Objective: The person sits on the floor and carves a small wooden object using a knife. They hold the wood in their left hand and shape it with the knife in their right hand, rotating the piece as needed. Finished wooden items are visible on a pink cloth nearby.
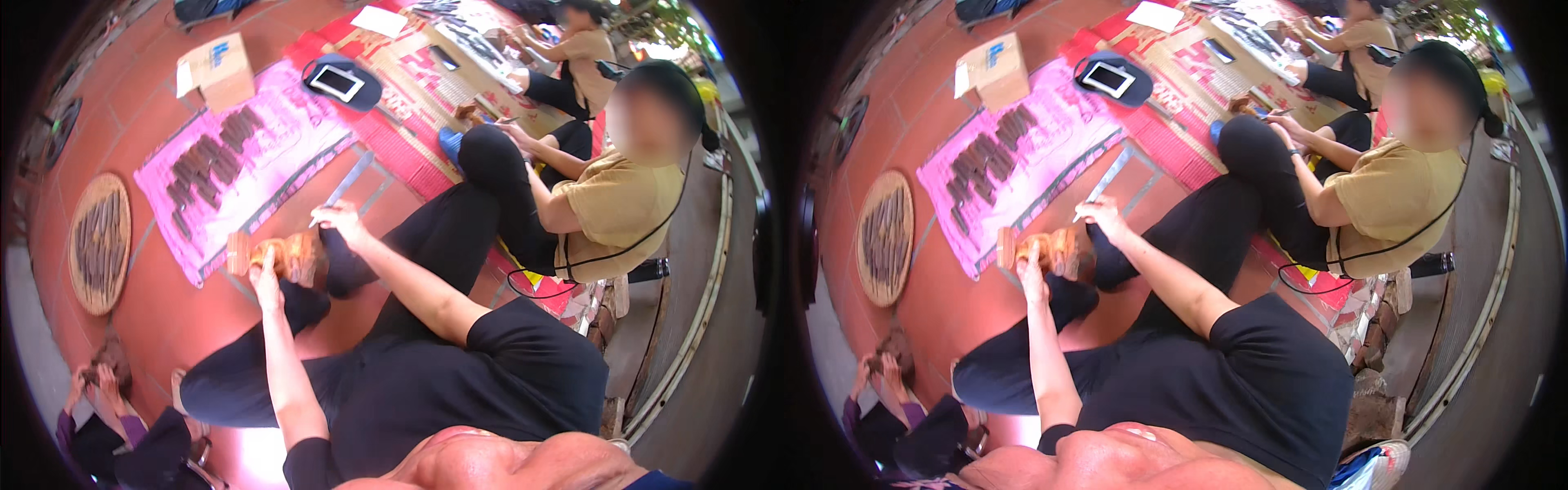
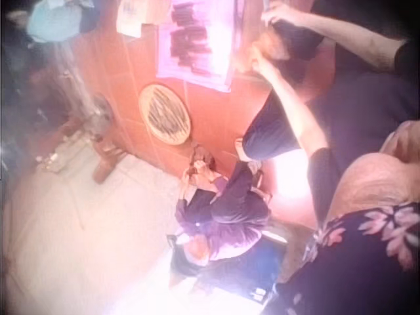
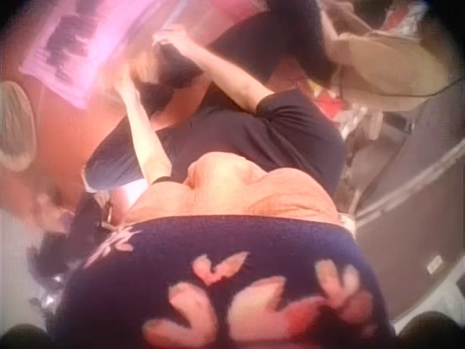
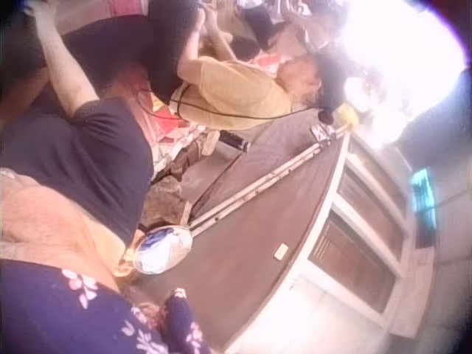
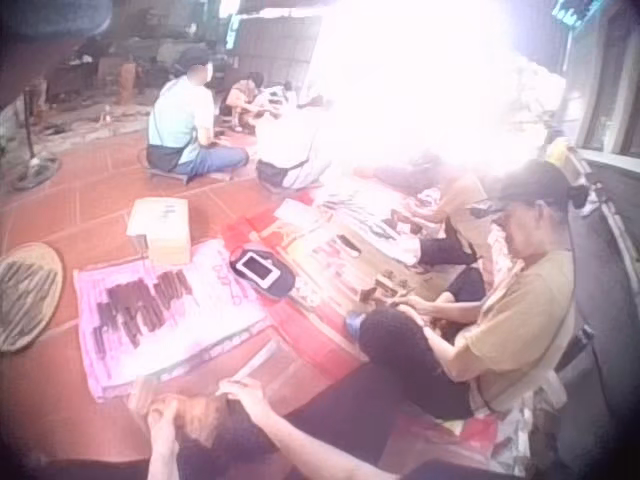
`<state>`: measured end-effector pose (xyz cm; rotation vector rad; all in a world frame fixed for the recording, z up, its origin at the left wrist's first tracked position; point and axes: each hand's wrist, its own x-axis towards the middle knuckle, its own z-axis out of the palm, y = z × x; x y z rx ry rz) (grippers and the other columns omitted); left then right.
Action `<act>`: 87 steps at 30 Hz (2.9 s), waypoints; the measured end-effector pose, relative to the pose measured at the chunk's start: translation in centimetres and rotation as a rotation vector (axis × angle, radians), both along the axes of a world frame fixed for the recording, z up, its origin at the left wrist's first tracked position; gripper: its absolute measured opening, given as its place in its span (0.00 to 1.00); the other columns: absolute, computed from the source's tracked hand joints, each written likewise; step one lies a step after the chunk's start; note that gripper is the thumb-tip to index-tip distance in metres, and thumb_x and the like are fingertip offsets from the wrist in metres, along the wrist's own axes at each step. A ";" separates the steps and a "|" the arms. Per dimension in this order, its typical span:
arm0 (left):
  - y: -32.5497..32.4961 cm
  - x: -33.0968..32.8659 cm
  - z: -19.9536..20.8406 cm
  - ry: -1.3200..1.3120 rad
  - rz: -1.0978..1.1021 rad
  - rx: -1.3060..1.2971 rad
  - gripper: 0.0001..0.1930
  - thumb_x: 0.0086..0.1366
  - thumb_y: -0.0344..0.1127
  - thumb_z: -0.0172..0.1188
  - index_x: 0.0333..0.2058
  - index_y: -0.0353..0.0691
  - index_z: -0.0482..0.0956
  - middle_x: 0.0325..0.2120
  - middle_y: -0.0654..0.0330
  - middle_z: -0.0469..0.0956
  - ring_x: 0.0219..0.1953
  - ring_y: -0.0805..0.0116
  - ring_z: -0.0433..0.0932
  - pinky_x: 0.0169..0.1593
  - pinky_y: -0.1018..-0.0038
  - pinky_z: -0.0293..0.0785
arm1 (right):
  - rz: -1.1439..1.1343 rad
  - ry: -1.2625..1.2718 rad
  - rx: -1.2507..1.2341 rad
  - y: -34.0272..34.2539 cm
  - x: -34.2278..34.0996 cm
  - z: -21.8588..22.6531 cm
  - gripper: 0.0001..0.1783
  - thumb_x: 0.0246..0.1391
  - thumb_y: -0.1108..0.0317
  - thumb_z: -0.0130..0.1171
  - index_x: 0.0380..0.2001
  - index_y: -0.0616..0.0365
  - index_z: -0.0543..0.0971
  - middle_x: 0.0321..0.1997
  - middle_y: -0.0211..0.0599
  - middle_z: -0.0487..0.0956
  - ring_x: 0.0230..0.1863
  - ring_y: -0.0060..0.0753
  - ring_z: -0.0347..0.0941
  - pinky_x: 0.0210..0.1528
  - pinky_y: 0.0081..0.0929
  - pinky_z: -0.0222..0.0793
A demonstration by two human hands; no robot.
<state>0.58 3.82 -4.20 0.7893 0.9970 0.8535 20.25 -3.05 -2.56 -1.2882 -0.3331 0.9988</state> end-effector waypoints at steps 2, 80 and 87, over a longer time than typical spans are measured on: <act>-1.2 -0.3 -1.5 0.009 0.033 -0.083 0.13 0.59 0.33 0.61 0.42 0.37 0.75 0.37 0.64 0.76 0.38 0.75 0.75 0.45 0.74 0.71 | 0.032 -0.045 -0.053 -0.4 -0.1 -0.2 0.10 0.44 0.64 0.64 0.29 0.58 0.80 0.27 0.28 0.79 0.28 0.21 0.74 0.30 0.18 0.68; -2.1 1.4 -4.5 0.305 -0.201 0.042 0.28 0.54 0.46 0.63 0.48 0.33 0.70 0.44 0.52 0.76 0.46 0.64 0.74 0.52 0.71 0.67 | 0.269 -0.349 -0.258 -0.9 -1.6 -3.1 0.07 0.43 0.69 0.64 0.27 0.62 0.81 0.23 0.27 0.77 0.25 0.19 0.71 0.29 0.18 0.65; -2.3 1.3 -4.9 0.388 -0.204 0.074 0.29 0.54 0.47 0.63 0.48 0.32 0.71 0.43 0.51 0.76 0.46 0.62 0.75 0.52 0.70 0.67 | 0.226 -0.240 -0.168 -1.2 -2.3 -2.5 0.09 0.43 0.69 0.64 0.28 0.63 0.80 0.23 0.29 0.77 0.25 0.22 0.72 0.29 0.21 0.68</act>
